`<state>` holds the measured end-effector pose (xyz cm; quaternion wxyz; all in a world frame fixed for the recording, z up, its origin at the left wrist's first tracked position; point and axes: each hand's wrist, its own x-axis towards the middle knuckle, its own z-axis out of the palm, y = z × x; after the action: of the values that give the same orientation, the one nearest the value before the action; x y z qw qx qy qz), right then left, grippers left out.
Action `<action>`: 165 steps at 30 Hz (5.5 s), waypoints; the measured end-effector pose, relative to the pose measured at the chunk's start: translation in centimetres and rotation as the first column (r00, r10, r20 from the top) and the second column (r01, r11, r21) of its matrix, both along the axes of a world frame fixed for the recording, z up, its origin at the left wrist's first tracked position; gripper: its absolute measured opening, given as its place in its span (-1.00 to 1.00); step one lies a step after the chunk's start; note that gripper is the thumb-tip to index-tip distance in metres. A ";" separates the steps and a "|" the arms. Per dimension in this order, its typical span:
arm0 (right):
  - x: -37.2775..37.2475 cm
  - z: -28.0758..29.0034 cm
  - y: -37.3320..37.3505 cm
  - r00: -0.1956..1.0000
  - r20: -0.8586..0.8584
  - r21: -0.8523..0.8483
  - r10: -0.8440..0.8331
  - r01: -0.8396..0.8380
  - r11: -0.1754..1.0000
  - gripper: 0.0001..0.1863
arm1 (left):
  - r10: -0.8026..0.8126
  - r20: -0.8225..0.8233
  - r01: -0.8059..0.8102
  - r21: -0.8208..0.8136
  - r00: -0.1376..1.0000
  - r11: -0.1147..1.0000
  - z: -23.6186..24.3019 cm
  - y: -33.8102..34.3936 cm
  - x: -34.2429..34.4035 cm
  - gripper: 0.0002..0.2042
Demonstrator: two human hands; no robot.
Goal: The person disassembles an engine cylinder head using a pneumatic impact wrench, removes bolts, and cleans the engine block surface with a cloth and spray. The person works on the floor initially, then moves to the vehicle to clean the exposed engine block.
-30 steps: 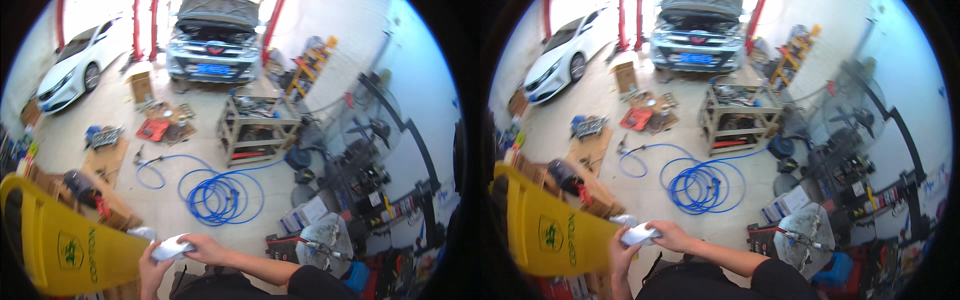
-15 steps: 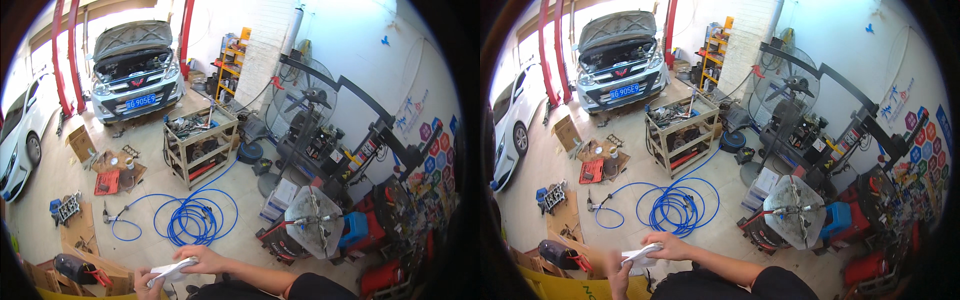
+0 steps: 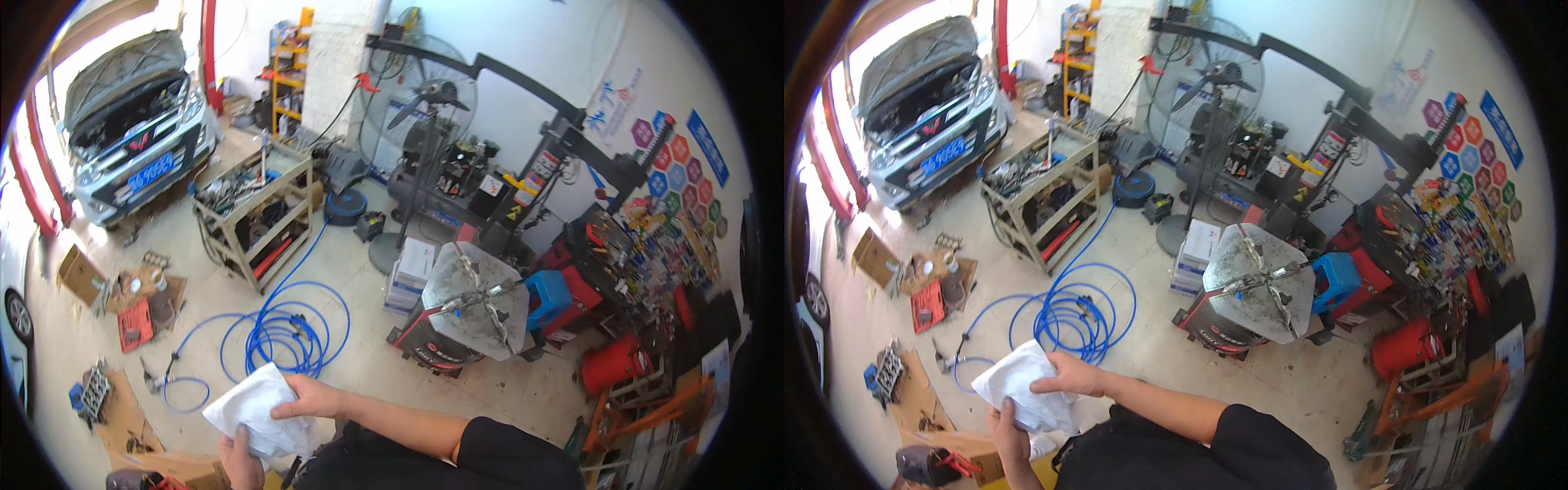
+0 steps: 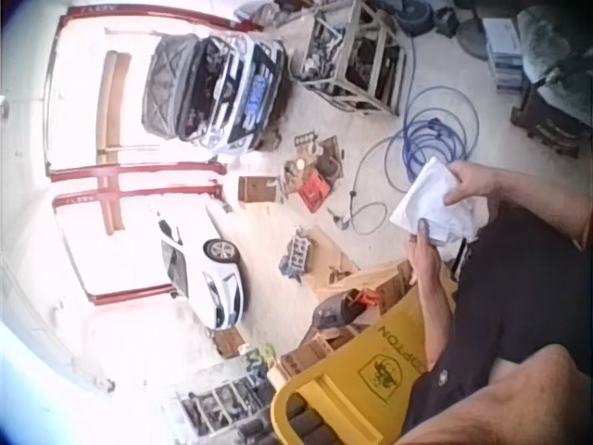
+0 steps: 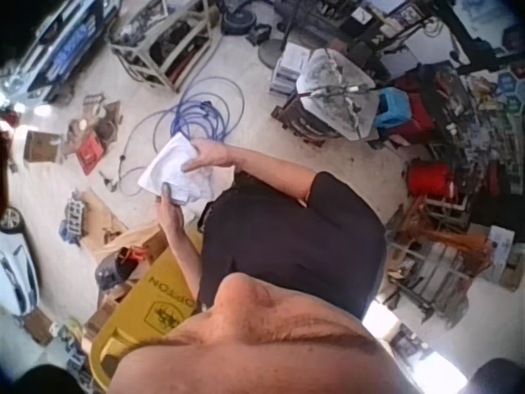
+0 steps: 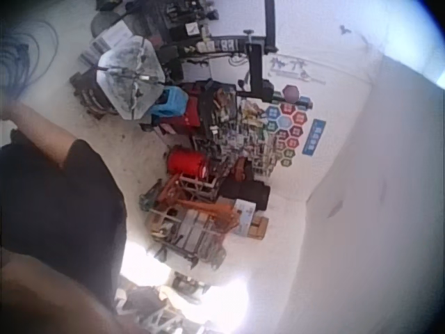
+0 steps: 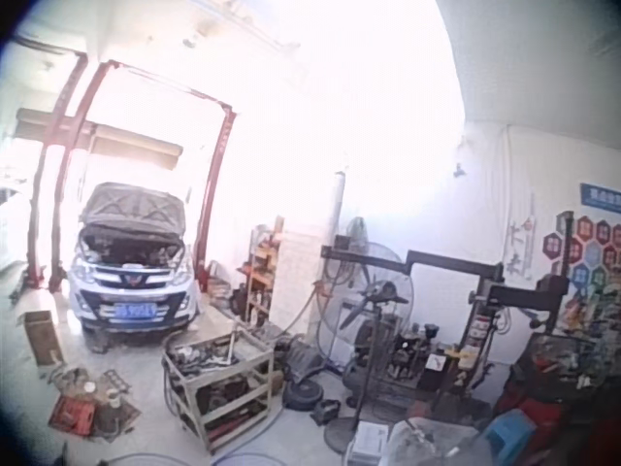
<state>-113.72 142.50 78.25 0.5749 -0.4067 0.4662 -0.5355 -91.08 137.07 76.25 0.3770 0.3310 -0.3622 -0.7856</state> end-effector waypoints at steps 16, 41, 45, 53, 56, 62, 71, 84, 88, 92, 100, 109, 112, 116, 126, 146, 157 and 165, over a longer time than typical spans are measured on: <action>-8.0 -5.7 -2.6 0.878 0.096 0.302 0.469 -0.474 0.827 -0.64 | 0.455 0.347 -0.472 -0.039 0.820 0.881 -2.6 6.3 -8.2 -0.65; 12.5 4.2 15.4 0.317 -0.305 -0.338 0.898 -0.918 0.210 -0.80 | 0.803 -0.201 -0.818 0.016 0.561 0.575 -2.2 41.5 5.6 -0.83; 17.3 3.2 22.5 0.241 -0.351 -0.232 0.905 -0.959 0.165 -0.83 | 0.840 -0.097 -0.846 -0.068 0.533 0.529 -2.6 49.3 10.6 -0.86; 25.7 5.9 33.0 -0.150 -0.615 -0.098 0.774 -0.959 -0.265 -0.73 | 0.616 0.636 -0.617 -0.267 0.464 0.740 4.7 58.8 13.7 -0.40; 29.0 7.5 35.6 -0.173 -0.617 -0.028 0.768 -0.970 -0.242 -0.65 | 0.636 0.676 -0.729 -0.212 0.371 0.651 4.5 61.5 13.0 -0.47; 30.9 2.3 33.6 -0.106 0.230 0.033 0.968 -0.993 -0.116 -0.40 | 0.910 0.408 -0.922 -0.378 -0.079 0.090 0.1 60.3 11.3 -0.83; 26.2 -1.8 25.7 0.152 -0.130 0.210 0.980 -0.962 0.177 -0.60 | 0.891 0.446 -0.859 -0.487 -0.087 0.160 -3.1 47.6 11.4 -0.72; 14.9 -5.1 -7.2 0.636 -0.262 0.068 0.726 -0.738 0.671 -0.65 | 0.538 0.664 -0.583 -0.184 0.520 0.791 -0.7 10.4 7.8 -0.63; 11.9 -3.3 -14.1 0.815 -0.408 -0.059 0.412 -0.474 0.879 -0.53 | 0.628 0.505 -0.633 -0.190 0.593 0.751 -1.3 0.7 5.8 -0.61; 9.6 -2.4 -17.8 0.759 -0.644 -0.305 -0.099 -0.137 0.942 -0.27 | 0.643 0.133 -0.625 -0.158 0.754 0.765 -4.7 -7.3 5.4 -0.71; 10.3 -1.9 -22.8 0.933 -0.356 -0.012 -0.044 0.043 0.999 -0.63 | 0.231 0.190 -0.226 -0.047 0.954 0.973 -4.1 -19.8 4.9 -0.79; 18.5 -5.8 -34.7 0.917 -0.398 0.051 0.028 -0.009 0.999 -0.64 | 0.300 0.595 -0.134 -0.306 0.746 0.942 -7.5 -32.2 13.1 -0.73; 22.3 -8.7 -39.1 0.962 -0.187 0.145 0.201 -0.175 0.974 -0.63 | 0.286 0.296 -0.333 0.123 0.911 0.935 -9.5 -34.4 16.6 -0.68; 28.0 -12.8 -45.8 0.901 -0.230 0.080 0.368 -0.359 0.930 -0.64 | 0.332 0.179 -0.377 0.392 0.926 0.839 -10.6 -38.1 21.5 -0.59; 36.7 -17.0 -64.6 0.554 -0.542 0.116 0.633 -0.696 0.709 -0.60 | 0.710 0.655 -0.911 -0.082 0.256 0.405 -15.8 -47.2 37.4 -0.54; 24.3 -15.7 -81.9 0.570 -0.620 0.505 0.539 -0.237 0.830 -0.52 | 0.194 0.778 -0.468 0.143 0.598 0.872 -33.9 -71.1 52.0 -0.62; 4.2 -17.9 -102.6 0.648 -0.625 0.412 0.435 -0.198 0.889 -0.59 | 0.012 0.898 -0.091 0.031 0.440 0.995 -27.0 -105.9 18.6 -0.70; -14.0 -14.4 -117.9 0.758 -0.594 0.412 0.268 0.000 0.911 -0.59 | 0.072 0.837 -0.052 -0.052 0.543 0.997 -30.4 -119.3 9.2 -0.60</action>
<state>-127.68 24.56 63.89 0.4879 -0.4755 0.6987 -0.2185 -81.90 17.73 45.83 0.1894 0.6743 -0.4942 -0.5150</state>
